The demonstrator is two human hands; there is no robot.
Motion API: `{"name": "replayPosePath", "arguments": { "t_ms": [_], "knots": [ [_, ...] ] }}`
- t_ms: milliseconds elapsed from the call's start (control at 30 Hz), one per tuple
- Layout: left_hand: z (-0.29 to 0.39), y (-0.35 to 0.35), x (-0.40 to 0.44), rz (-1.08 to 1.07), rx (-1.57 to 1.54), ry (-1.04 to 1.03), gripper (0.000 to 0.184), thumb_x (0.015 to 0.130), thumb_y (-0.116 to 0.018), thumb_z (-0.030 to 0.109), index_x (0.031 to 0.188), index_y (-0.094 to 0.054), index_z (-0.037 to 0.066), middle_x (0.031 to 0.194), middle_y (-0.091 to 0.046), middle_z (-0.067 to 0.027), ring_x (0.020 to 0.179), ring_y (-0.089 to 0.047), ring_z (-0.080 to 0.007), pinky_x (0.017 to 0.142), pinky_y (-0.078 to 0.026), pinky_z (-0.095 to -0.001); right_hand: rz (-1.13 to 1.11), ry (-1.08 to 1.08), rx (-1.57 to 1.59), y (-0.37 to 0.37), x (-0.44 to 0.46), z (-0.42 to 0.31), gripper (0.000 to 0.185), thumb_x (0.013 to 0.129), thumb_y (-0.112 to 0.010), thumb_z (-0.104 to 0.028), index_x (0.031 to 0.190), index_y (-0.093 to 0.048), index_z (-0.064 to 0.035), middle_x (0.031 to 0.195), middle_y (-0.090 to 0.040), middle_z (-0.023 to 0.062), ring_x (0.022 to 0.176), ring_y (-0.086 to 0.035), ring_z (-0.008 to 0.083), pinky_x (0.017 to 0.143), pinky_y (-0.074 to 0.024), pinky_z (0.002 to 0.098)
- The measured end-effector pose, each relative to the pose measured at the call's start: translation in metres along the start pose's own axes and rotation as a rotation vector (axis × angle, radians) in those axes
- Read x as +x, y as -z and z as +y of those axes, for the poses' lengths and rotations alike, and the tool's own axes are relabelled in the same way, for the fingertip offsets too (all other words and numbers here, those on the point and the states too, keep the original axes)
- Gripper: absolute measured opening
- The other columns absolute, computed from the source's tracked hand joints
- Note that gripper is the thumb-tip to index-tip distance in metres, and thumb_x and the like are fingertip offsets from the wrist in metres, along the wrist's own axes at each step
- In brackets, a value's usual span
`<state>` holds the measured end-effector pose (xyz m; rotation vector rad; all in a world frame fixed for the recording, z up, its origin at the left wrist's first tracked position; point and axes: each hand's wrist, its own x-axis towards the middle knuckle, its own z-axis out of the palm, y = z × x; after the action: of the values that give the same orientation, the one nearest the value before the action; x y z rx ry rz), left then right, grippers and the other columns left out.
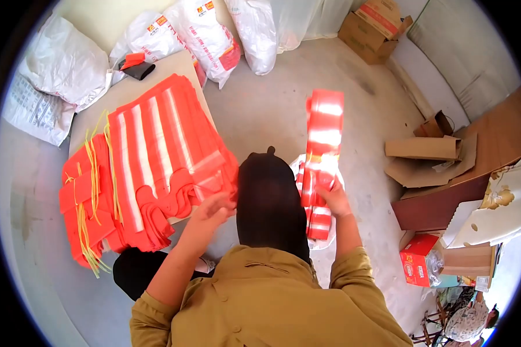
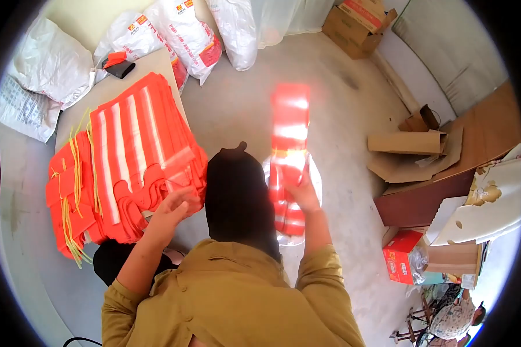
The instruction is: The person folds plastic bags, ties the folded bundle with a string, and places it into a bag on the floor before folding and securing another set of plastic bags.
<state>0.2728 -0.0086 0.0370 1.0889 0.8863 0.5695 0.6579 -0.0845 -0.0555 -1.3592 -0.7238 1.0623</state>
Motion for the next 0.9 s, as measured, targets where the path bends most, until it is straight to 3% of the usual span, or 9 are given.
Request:
{"name": "replayPosePath", "arguments": {
  "t_ms": [33, 100, 200, 300, 400, 600, 733, 833, 900],
  "knots": [
    [-0.013, 0.01, -0.003, 0.078, -0.002, 0.114, 0.048, 0.104, -0.057, 0.022, 0.15, -0.046, 0.009, 0.131, -0.064, -0.0091, 0.121, -0.061, -0.0203, 0.099, -0.046, -0.0345, 0.064, -0.09, -0.192, 0.021, -0.001, 0.041, 0.062, 0.085, -0.076, -0.006, 0.141, -0.05, -0.0031, 0.127, -0.065, 0.0082, 0.109, -0.065, 0.0199, 0.093, -0.0562, 0.0371],
    [-0.041, 0.029, -0.006, 0.218, -0.007, 0.21, 0.044, 0.104, -0.058, 0.025, 0.144, -0.05, 0.009, 0.125, -0.066, -0.0078, 0.115, -0.062, -0.0189, 0.094, -0.047, -0.0329, 0.142, -0.305, -0.522, 0.058, -0.012, 0.143, 0.064, 0.082, -0.078, -0.014, 0.139, -0.051, -0.0007, 0.124, -0.065, 0.0135, 0.107, -0.066, 0.0233, 0.09, -0.0568, 0.0381],
    [-0.083, 0.058, -0.016, 0.364, -0.04, 0.311, 0.041, 0.103, -0.058, 0.026, 0.139, -0.053, 0.008, 0.12, -0.067, -0.0072, 0.109, -0.064, -0.0181, 0.09, -0.047, -0.0319, 0.259, -0.573, -0.156, 0.118, -0.045, 0.348, 0.033, 0.087, -0.069, -0.005, 0.119, -0.064, -0.0015, 0.103, -0.07, 0.0096, 0.083, -0.07, 0.0232, 0.076, -0.058, 0.0376],
    [-0.124, 0.086, -0.031, 0.455, -0.112, 0.356, 0.038, 0.103, -0.058, 0.026, 0.136, -0.054, 0.008, 0.116, -0.067, -0.0064, 0.105, -0.065, -0.0183, 0.087, -0.048, -0.0311, 0.259, -0.499, 0.118, 0.069, -0.066, 0.285, 0.033, 0.087, -0.067, -0.005, 0.119, -0.064, 0.0002, 0.104, -0.072, 0.0104, 0.087, -0.071, 0.0229, 0.077, -0.0576, 0.0359],
    [-0.144, 0.098, -0.044, 0.498, -0.124, 0.401, 0.036, 0.103, -0.058, 0.026, 0.135, -0.055, 0.008, 0.113, -0.067, -0.0058, 0.101, -0.065, -0.0181, 0.083, -0.048, -0.0302, 0.342, -0.526, -0.034, 0.066, -0.055, 0.283, 0.037, 0.088, -0.067, -0.007, 0.123, -0.063, 0.0, 0.108, -0.072, 0.0135, 0.093, -0.071, 0.025, 0.081, -0.0572, 0.037],
    [-0.191, 0.12, -0.056, 0.507, -0.113, 0.455, 0.034, 0.103, -0.059, 0.026, 0.132, -0.056, 0.007, 0.108, -0.068, -0.006, 0.094, -0.065, -0.0173, 0.076, -0.05, -0.0303, 0.382, -0.321, -1.046, 0.021, -0.065, 0.188, 0.053, 0.09, -0.07, -0.018, 0.14, -0.055, -0.0074, 0.117, -0.066, 0.0183, 0.105, -0.065, 0.0376, 0.095, -0.0531, 0.0451],
    [-0.218, 0.126, -0.066, 0.489, -0.119, 0.474, 0.034, 0.103, -0.06, 0.028, 0.13, -0.057, 0.007, 0.107, -0.068, -0.0059, 0.092, -0.066, -0.0173, 0.073, -0.049, -0.0295, -0.031, 0.0, -1.378, 0.026, -0.082, 0.175, 0.052, 0.094, -0.061, -0.028, 0.143, -0.05, -0.016, 0.126, -0.061, 0.0212, 0.121, -0.059, 0.042, 0.098, -0.05, 0.0526],
    [-0.225, 0.126, -0.071, 0.506, -0.069, 0.571, 0.033, 0.103, -0.059, 0.028, 0.128, -0.059, 0.007, 0.108, -0.069, -0.006, 0.091, -0.066, -0.0175, 0.073, -0.05, -0.0301, -0.093, -0.285, -1.041, 0.016, -0.08, 0.181, 0.045, 0.097, -0.053, -0.02, 0.141, -0.053, -0.0079, 0.141, -0.053, 0.0234, 0.121, -0.058, 0.0433, 0.103, -0.0466, 0.0504],
    [-0.236, 0.136, -0.072, 0.481, -0.032, 0.549, 0.033, 0.103, -0.058, 0.028, 0.129, -0.059, 0.008, 0.11, -0.069, -0.0065, 0.096, -0.066, -0.0188, 0.077, -0.05, -0.0327, -0.086, -0.435, -0.942, 0.015, -0.078, 0.192, 0.042, 0.101, -0.047, -0.024, 0.135, -0.058, -0.0032, 0.132, -0.061, 0.0244, 0.119, -0.061, 0.0399, 0.1, -0.0482, 0.0475]
  ]
}}
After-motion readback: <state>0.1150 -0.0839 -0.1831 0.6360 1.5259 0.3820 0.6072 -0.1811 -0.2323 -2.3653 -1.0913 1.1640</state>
